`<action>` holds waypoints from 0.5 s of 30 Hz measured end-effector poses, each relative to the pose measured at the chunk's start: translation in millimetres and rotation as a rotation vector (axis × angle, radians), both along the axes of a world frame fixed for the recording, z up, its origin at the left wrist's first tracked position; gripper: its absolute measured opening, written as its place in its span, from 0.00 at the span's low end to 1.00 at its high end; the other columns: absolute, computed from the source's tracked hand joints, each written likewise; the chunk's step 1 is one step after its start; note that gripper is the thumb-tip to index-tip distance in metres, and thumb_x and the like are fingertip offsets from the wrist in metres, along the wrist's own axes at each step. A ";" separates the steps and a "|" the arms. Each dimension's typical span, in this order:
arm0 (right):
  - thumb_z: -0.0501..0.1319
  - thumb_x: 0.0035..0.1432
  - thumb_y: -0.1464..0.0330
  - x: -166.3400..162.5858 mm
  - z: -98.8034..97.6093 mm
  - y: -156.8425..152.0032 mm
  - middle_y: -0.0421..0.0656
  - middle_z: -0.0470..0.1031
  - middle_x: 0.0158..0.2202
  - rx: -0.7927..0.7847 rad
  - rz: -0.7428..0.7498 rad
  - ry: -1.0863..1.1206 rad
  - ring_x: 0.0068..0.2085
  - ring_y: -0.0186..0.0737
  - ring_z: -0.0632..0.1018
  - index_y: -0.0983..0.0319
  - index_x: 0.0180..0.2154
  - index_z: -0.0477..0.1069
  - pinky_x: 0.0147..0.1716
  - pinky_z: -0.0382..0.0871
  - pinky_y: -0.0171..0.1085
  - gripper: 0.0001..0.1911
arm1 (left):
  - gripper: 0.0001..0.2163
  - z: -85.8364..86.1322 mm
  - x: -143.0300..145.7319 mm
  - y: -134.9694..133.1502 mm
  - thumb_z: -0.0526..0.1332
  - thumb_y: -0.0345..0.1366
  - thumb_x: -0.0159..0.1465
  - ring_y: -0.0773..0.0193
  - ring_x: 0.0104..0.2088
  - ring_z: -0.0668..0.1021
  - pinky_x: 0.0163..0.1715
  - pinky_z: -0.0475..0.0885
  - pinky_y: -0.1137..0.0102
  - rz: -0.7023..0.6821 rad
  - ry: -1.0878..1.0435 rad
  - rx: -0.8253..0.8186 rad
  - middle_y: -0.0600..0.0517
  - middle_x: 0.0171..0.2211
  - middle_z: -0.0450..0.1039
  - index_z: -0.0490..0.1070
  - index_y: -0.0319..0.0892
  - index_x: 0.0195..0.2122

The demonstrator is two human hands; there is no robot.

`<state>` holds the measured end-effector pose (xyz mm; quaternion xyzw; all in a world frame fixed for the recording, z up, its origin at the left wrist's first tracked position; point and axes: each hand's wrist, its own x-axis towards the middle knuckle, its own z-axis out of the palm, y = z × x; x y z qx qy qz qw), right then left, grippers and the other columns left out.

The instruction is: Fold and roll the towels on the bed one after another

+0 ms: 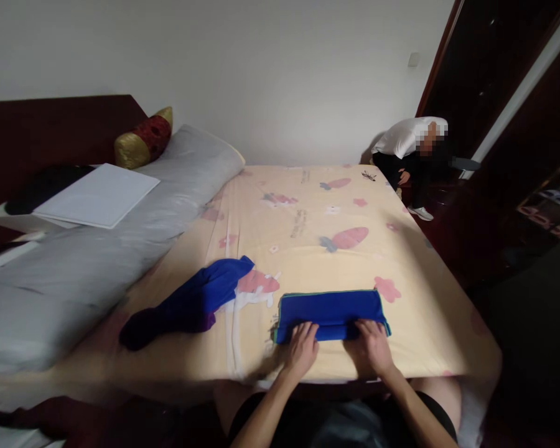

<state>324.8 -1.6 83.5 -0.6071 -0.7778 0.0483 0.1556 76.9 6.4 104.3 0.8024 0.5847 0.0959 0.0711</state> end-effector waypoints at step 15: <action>0.47 0.69 0.59 52.1 -38.2 -5.6 0.50 0.67 0.61 0.194 -0.143 0.053 0.62 0.52 0.66 0.59 0.60 0.63 0.57 0.54 0.54 0.23 | 0.23 -32.9 -93.3 -12.6 0.47 0.39 0.70 0.55 0.66 0.61 0.65 0.49 0.51 0.145 0.055 0.272 0.49 0.65 0.60 0.53 0.48 0.67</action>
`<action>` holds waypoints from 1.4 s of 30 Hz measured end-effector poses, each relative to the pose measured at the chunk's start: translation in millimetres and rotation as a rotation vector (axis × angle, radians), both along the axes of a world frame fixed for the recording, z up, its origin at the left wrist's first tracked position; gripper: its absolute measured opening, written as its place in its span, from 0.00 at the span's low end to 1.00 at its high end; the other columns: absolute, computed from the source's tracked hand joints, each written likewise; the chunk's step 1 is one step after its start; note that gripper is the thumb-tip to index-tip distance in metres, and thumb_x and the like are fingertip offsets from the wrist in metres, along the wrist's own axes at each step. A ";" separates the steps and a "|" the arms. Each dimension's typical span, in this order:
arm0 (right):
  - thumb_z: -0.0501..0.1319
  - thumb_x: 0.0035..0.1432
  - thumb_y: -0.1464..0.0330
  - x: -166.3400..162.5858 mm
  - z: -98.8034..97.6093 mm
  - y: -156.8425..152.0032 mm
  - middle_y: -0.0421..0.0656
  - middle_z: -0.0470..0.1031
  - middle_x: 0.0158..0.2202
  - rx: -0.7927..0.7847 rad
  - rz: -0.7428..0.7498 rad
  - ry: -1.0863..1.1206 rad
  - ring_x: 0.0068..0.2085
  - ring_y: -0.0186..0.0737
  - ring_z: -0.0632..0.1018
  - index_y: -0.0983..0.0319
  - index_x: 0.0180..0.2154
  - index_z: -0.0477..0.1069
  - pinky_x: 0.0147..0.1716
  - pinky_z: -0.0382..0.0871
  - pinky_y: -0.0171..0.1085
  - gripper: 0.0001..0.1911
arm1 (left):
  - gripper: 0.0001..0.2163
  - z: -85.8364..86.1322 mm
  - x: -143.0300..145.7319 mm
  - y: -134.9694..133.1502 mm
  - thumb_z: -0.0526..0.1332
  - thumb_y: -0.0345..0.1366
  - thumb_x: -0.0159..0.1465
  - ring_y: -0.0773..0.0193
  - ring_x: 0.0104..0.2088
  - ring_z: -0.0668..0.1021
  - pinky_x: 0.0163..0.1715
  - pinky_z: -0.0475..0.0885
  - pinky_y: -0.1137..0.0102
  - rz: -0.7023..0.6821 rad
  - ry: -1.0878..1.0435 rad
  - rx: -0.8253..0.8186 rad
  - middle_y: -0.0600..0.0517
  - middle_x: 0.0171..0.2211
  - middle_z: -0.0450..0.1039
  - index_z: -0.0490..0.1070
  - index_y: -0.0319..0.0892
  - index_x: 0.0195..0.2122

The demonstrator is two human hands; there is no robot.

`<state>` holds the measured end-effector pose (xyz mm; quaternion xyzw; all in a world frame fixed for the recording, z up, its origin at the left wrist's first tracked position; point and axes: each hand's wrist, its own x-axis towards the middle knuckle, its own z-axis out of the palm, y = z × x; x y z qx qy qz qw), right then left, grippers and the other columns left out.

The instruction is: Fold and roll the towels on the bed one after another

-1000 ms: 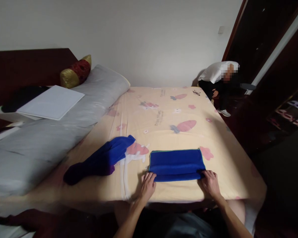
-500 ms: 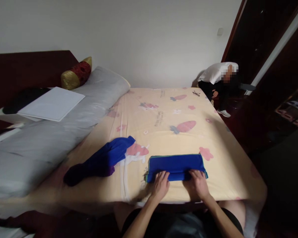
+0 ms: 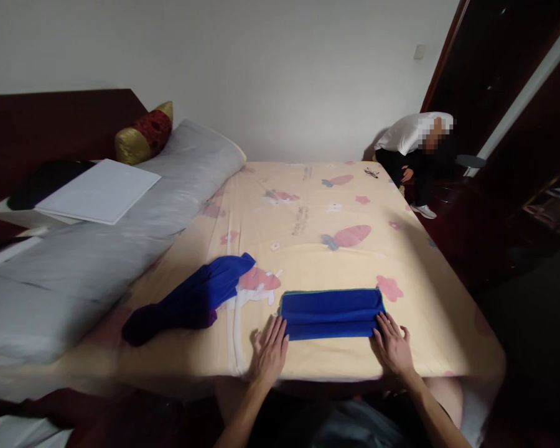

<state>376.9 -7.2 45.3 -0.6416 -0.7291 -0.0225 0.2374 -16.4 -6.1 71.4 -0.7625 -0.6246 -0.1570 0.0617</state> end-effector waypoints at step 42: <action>0.53 0.54 0.71 12.1 31.9 23.4 0.45 0.77 0.32 -0.204 0.058 -0.079 0.39 0.46 0.74 0.58 0.31 0.74 0.44 0.59 0.44 0.11 | 0.14 26.3 28.7 24.9 0.54 0.23 0.56 0.53 0.44 0.77 0.52 0.64 0.52 0.005 -0.083 -0.163 0.49 0.33 0.79 0.76 0.47 0.33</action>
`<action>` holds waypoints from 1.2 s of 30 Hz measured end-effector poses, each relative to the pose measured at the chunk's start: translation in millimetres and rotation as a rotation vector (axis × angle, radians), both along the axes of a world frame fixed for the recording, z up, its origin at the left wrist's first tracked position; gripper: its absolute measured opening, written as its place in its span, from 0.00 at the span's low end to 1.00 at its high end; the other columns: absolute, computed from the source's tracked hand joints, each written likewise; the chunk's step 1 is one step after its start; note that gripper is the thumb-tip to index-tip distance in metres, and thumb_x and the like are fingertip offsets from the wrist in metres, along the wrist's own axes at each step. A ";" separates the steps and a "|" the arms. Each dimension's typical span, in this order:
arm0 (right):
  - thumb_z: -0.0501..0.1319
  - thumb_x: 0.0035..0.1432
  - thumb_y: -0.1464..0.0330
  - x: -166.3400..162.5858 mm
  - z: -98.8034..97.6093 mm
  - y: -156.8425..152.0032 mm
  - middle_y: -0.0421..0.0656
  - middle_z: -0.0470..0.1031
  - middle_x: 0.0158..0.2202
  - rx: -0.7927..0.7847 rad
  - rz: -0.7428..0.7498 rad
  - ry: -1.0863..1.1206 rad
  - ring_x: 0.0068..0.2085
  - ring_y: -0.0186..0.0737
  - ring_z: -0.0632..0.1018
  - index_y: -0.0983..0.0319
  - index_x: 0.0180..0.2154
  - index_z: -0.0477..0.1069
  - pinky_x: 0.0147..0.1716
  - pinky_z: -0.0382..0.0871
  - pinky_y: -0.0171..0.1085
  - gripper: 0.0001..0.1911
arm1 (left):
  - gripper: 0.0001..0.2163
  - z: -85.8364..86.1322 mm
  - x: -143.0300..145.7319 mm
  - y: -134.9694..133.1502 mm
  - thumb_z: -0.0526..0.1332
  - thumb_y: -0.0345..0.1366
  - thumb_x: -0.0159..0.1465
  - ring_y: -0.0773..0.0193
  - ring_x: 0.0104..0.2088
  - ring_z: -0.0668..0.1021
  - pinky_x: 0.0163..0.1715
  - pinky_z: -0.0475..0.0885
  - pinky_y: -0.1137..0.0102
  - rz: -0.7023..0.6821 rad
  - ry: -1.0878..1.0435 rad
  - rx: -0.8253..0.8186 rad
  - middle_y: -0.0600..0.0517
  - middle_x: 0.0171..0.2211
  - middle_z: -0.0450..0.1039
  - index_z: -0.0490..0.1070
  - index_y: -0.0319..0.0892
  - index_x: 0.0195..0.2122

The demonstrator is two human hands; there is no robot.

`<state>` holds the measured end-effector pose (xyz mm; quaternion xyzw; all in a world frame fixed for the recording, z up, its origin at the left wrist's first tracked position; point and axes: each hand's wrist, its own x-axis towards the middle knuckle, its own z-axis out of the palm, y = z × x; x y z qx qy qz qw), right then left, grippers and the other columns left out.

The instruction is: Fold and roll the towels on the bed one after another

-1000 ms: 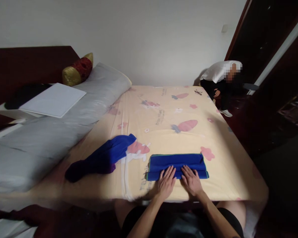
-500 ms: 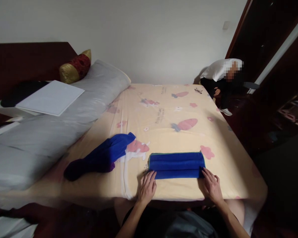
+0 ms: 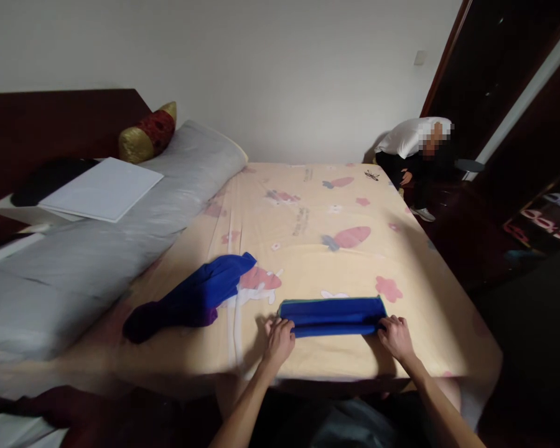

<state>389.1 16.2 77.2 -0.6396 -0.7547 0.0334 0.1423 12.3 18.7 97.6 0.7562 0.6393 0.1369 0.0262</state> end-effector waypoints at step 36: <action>0.45 0.70 0.59 -86.2 9.0 -9.1 0.47 0.70 0.59 -0.042 0.270 0.129 0.61 0.45 0.69 0.57 0.61 0.64 0.58 0.57 0.50 0.24 | 0.21 -13.3 51.4 -10.0 0.47 0.40 0.71 0.65 0.62 0.67 0.60 0.62 0.63 -0.333 -0.005 0.057 0.54 0.62 0.66 0.58 0.50 0.64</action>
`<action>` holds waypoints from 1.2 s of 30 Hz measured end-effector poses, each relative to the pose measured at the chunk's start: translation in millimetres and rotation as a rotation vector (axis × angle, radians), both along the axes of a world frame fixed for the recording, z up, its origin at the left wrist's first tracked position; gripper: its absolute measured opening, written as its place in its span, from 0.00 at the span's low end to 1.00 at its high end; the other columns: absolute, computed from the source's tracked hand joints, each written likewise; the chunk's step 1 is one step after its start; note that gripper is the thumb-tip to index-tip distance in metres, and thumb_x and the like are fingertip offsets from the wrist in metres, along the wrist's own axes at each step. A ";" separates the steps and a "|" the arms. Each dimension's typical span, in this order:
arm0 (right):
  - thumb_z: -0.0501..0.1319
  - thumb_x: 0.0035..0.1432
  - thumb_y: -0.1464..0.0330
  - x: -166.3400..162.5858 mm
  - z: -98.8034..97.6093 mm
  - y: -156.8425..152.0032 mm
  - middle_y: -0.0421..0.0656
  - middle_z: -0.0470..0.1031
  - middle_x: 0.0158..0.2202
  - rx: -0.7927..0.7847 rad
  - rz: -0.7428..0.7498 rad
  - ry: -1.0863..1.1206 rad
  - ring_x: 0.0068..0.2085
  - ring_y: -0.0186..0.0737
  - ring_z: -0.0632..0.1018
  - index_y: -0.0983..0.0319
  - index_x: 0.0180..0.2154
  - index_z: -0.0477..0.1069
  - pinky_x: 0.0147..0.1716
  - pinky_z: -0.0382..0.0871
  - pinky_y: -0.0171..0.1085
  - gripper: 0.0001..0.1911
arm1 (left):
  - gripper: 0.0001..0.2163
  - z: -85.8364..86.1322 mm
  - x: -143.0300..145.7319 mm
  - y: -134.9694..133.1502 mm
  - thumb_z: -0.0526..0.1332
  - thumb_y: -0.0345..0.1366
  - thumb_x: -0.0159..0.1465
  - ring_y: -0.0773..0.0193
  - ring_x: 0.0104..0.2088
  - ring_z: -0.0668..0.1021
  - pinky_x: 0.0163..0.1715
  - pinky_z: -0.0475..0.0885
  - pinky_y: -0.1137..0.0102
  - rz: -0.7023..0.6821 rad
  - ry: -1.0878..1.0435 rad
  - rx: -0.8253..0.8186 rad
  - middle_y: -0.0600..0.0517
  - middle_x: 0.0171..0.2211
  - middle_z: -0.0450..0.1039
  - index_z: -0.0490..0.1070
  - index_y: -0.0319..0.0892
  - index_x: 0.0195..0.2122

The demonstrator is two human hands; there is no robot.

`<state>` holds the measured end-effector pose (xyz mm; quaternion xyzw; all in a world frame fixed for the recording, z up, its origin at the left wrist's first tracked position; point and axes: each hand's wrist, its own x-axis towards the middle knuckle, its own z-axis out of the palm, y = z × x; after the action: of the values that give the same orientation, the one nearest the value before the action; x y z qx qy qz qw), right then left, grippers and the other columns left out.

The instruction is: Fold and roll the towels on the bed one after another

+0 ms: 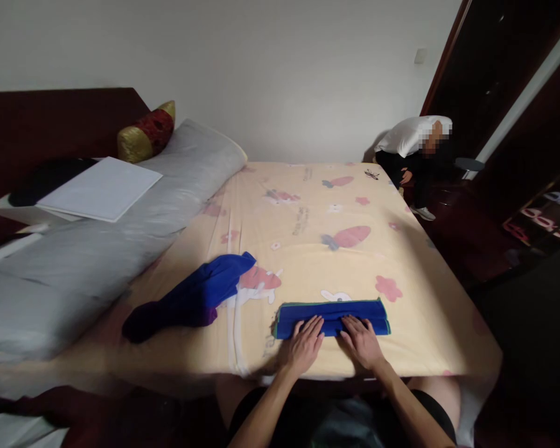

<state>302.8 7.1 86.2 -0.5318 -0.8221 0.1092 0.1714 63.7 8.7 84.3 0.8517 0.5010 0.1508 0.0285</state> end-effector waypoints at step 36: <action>0.55 0.53 0.68 114.6 -35.8 87.1 0.44 0.78 0.41 -0.136 -0.461 0.143 0.42 0.43 0.78 0.58 0.45 0.72 0.40 0.67 0.37 0.17 | 0.07 -12.0 -100.9 83.5 0.58 0.24 0.59 0.66 0.31 0.75 0.35 0.66 0.73 0.432 -0.225 -0.106 0.55 0.28 0.72 0.69 0.43 0.27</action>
<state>417.5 94.1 50.4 -0.7065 -0.6557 0.1596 0.2134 -37.2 92.2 72.4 0.6999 0.6724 0.2209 0.0959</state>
